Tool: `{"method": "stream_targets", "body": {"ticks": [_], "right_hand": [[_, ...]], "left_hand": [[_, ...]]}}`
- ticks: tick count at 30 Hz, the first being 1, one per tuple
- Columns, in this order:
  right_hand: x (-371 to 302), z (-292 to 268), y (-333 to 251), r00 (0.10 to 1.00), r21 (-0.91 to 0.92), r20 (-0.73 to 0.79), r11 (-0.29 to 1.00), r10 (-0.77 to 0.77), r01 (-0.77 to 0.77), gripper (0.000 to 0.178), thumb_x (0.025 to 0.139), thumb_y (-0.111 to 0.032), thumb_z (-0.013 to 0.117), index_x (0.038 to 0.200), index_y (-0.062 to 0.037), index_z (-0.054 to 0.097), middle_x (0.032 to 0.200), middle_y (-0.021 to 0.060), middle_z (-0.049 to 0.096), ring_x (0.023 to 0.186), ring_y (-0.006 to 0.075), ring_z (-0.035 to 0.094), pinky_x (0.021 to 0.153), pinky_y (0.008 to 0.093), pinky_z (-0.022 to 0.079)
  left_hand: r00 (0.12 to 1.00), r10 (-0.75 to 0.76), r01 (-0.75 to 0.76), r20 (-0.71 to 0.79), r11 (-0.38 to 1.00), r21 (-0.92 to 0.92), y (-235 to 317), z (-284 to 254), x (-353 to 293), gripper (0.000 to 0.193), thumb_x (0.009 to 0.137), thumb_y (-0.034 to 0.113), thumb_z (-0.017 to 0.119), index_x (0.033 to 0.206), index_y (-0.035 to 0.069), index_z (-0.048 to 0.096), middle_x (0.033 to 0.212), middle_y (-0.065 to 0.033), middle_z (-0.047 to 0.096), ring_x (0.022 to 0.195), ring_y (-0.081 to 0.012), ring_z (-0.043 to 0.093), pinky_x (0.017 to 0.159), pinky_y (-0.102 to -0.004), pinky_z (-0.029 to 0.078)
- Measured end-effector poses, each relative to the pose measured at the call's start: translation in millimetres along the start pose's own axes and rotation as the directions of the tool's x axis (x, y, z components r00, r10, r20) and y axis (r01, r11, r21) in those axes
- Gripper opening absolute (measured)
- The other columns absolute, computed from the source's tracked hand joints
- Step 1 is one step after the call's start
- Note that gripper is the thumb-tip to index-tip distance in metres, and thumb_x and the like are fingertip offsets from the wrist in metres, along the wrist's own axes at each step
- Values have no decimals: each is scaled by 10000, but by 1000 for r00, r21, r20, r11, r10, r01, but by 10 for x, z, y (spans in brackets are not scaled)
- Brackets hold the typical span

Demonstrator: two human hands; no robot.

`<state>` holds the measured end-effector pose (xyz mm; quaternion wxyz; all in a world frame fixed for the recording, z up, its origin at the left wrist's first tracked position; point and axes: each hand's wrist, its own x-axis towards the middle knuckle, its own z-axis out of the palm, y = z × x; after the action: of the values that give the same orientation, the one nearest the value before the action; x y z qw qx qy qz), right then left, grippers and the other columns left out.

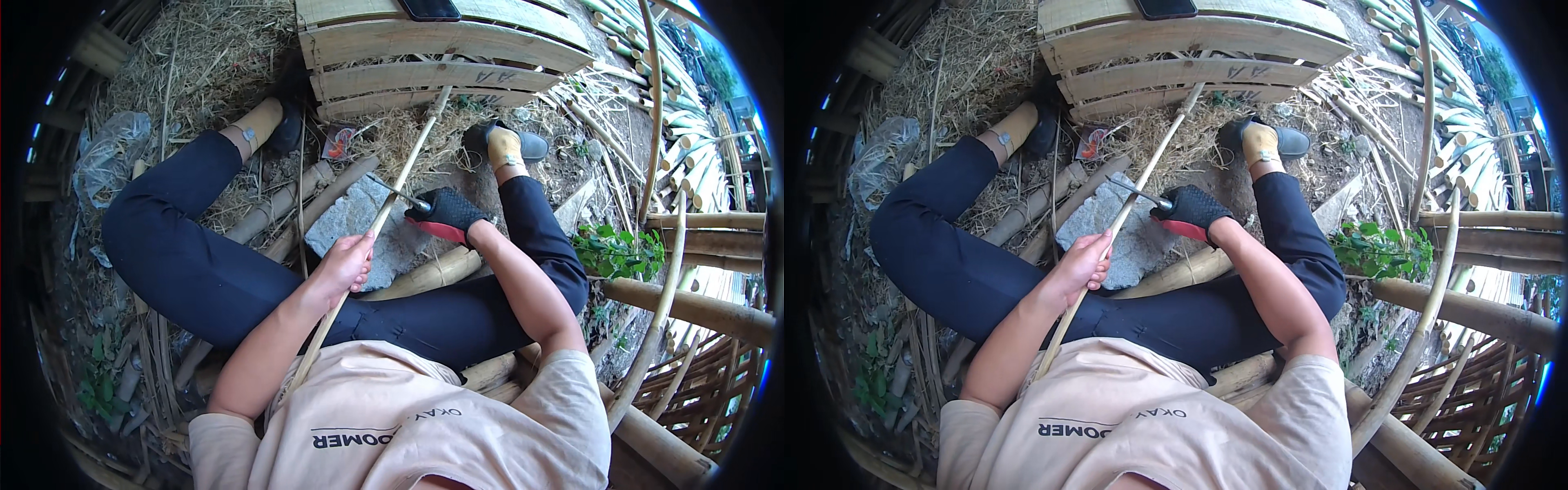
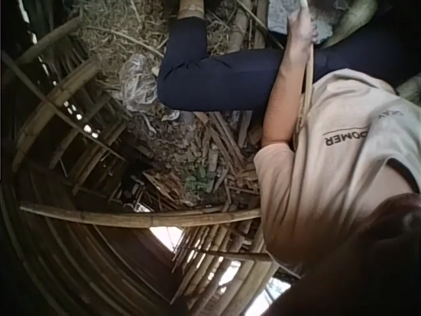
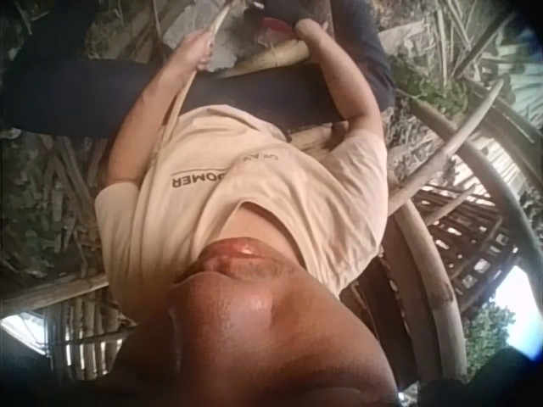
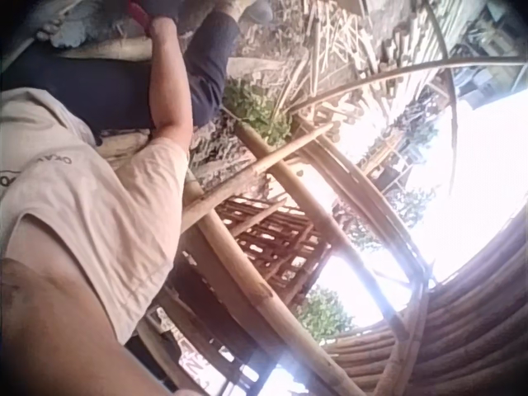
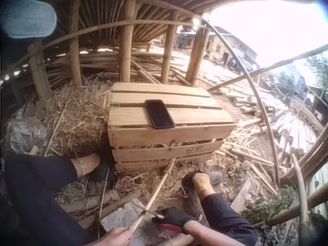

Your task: The person is shaving a thin wooden rod with a small knife while sitting on the ground.

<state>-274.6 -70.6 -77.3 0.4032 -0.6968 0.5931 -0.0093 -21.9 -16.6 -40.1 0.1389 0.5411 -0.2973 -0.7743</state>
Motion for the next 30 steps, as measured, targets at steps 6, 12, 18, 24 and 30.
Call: {"method": "stream_targets", "body": {"ticks": [6,12,18,24,30], "right_hand": [[-40,-35,-59,1000,-40,-20,999,-3,2,346,854,-380,670,963,-59,741,922,235,715,911,407,688,836,446,534],[95,3,181,995,-193,-101,981,17,-36,342,842,-393,665,954,-83,755,918,225,718,891,403,696,836,471,544],[201,-146,638,948,-150,-281,968,153,-200,334,836,-392,662,914,-85,768,897,241,713,858,416,699,801,478,555],[-34,-193,252,966,-135,-228,979,119,-153,352,868,-403,642,995,-95,754,949,227,717,914,407,693,838,473,540],[-63,-54,-83,995,-183,-98,983,0,-18,320,871,-387,644,991,-111,752,968,208,727,951,400,691,877,475,536]], "left_hand": [[983,-107,132,148,976,-173,28,-71,-14,376,1084,436,423,847,145,451,577,74,348,432,-16,308,356,-199,245],[995,-46,54,87,994,-91,-6,25,-9,357,1083,411,449,840,150,441,584,76,349,434,-16,316,357,-194,243],[998,-4,7,68,999,-45,-59,18,-21,351,1081,404,460,835,154,439,597,78,367,441,-13,319,365,-188,250],[997,-32,39,63,993,-115,8,11,-30,372,1083,431,436,848,143,457,602,80,368,444,-13,310,368,-190,251],[999,-10,11,31,999,-37,-32,27,4,385,1082,439,430,843,139,459,604,79,360,456,-19,305,386,-195,267]]}}
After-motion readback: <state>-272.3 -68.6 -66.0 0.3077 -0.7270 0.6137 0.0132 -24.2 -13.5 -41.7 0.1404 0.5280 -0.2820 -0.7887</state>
